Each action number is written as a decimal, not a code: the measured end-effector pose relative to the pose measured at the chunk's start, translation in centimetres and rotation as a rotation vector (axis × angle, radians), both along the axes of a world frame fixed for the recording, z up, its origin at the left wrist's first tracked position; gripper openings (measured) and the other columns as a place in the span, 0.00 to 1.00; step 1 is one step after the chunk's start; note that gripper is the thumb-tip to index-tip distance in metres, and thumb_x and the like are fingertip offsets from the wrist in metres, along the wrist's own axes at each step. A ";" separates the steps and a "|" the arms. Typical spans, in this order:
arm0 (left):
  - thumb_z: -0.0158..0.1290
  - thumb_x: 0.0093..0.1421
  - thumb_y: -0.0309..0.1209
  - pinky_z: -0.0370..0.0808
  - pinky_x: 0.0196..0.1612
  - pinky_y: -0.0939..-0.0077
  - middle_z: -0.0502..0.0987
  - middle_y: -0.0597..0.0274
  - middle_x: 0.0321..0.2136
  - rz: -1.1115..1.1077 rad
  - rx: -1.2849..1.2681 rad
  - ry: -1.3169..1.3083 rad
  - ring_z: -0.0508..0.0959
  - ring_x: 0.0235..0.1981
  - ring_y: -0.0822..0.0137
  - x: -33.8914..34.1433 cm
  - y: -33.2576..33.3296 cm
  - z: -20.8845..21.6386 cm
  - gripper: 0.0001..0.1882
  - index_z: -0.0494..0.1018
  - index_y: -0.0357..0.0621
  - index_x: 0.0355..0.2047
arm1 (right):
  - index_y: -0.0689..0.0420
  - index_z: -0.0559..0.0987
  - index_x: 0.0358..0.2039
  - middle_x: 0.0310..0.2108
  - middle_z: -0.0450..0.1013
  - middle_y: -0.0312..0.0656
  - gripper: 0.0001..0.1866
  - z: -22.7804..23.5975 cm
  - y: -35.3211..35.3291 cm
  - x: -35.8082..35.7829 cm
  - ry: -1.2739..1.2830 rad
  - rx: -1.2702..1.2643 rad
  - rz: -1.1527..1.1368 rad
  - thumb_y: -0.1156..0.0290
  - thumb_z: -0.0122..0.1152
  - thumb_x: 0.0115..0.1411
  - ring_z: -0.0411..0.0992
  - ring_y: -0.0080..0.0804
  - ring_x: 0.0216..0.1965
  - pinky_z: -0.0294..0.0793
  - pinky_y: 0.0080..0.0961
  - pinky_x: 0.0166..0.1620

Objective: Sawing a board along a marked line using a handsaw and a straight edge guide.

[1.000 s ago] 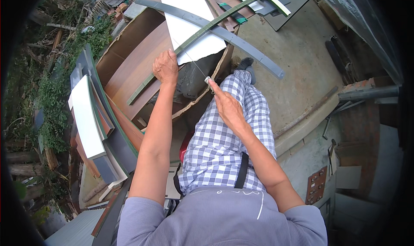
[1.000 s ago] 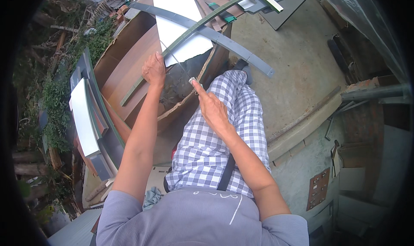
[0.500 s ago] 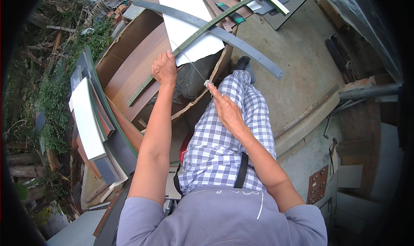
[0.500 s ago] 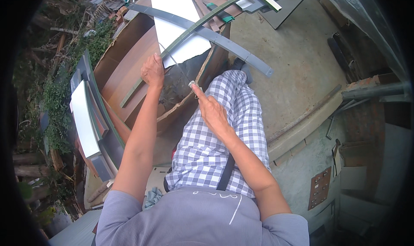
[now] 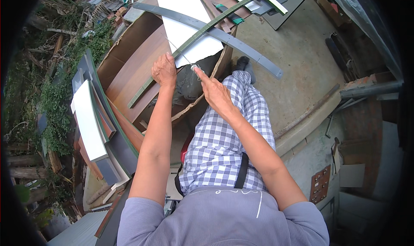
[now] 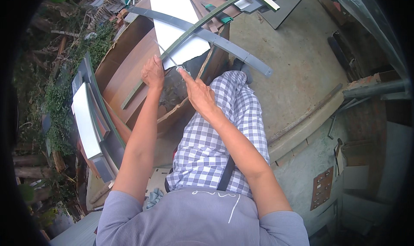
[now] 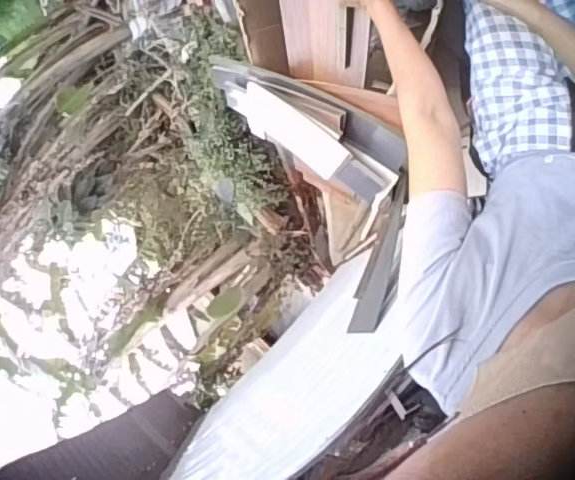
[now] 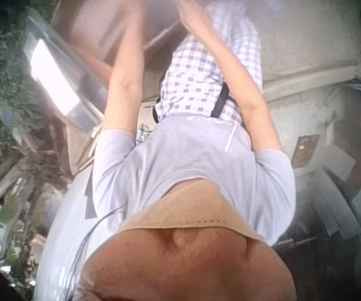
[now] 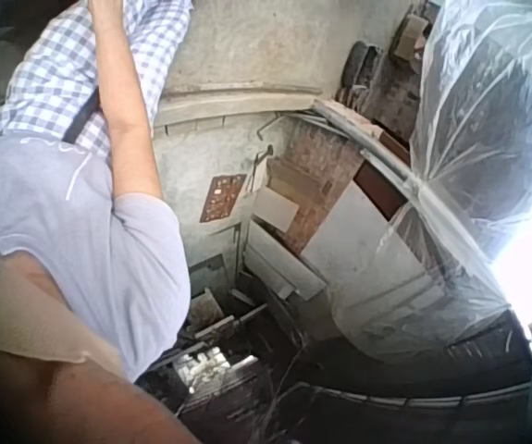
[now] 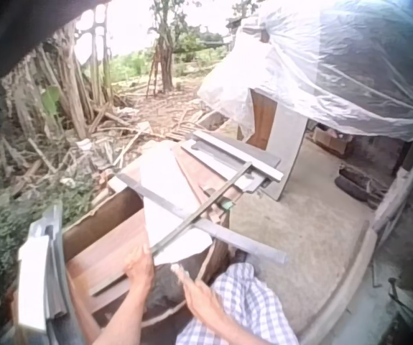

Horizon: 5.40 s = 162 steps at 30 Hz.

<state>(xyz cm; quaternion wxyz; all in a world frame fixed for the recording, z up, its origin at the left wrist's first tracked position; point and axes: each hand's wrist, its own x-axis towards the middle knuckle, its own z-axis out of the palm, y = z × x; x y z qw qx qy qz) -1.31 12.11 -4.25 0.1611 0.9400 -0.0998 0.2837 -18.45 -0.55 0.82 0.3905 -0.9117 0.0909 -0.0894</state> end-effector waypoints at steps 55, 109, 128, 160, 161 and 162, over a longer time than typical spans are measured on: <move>0.45 0.60 0.39 0.70 0.34 0.62 0.76 0.60 0.25 0.033 0.001 -0.015 0.75 0.29 0.57 -0.2 0.4 0.4 0.14 0.73 0.46 0.24 | 0.35 0.60 0.63 0.27 0.71 0.49 0.29 1.2 -0.9 -3.8 0.045 0.005 0.040 0.73 0.48 0.63 0.73 0.48 0.29 0.72 0.44 0.34; 0.44 0.61 0.40 0.70 0.34 0.62 0.76 0.59 0.25 0.022 0.025 0.015 0.75 0.28 0.56 0.1 0.5 0.3 0.15 0.74 0.46 0.24 | 0.34 0.60 0.63 0.24 0.68 0.47 0.30 -0.7 -0.3 -6.6 0.021 0.013 0.014 0.72 0.49 0.62 0.73 0.47 0.26 0.72 0.44 0.30; 0.44 0.61 0.41 0.70 0.33 0.61 0.76 0.58 0.24 0.022 0.010 -0.012 0.75 0.28 0.56 0.1 0.4 0.2 0.16 0.73 0.46 0.23 | 0.34 0.59 0.63 0.24 0.67 0.46 0.30 -1.2 -0.5 -7.3 0.033 -0.015 0.020 0.73 0.49 0.62 0.72 0.49 0.25 0.73 0.44 0.31; 0.43 0.61 0.40 0.71 0.34 0.61 0.75 0.60 0.25 0.013 0.005 -0.032 0.76 0.29 0.56 -0.2 0.2 0.1 0.15 0.74 0.47 0.24 | 0.37 0.62 0.62 0.25 0.69 0.49 0.27 0.6 -0.1 -0.1 0.011 -0.085 0.021 0.71 0.48 0.63 0.73 0.49 0.28 0.73 0.44 0.33; 0.43 0.61 0.40 0.71 0.34 0.61 0.75 0.60 0.24 0.008 0.003 -0.040 0.76 0.29 0.57 -0.2 0.4 0.1 0.15 0.74 0.47 0.24 | 0.37 0.62 0.62 0.25 0.69 0.49 0.27 0.5 -0.1 -0.7 0.017 -0.082 0.020 0.72 0.49 0.62 0.72 0.48 0.27 0.73 0.44 0.33; 0.43 0.61 0.40 0.71 0.34 0.61 0.75 0.60 0.24 0.006 0.000 -0.048 0.76 0.29 0.57 -0.2 0.6 0.3 0.15 0.74 0.46 0.24 | 0.37 0.62 0.62 0.25 0.69 0.49 0.27 0.3 -0.2 -1.7 0.019 -0.082 0.026 0.72 0.49 0.62 0.72 0.48 0.27 0.73 0.44 0.33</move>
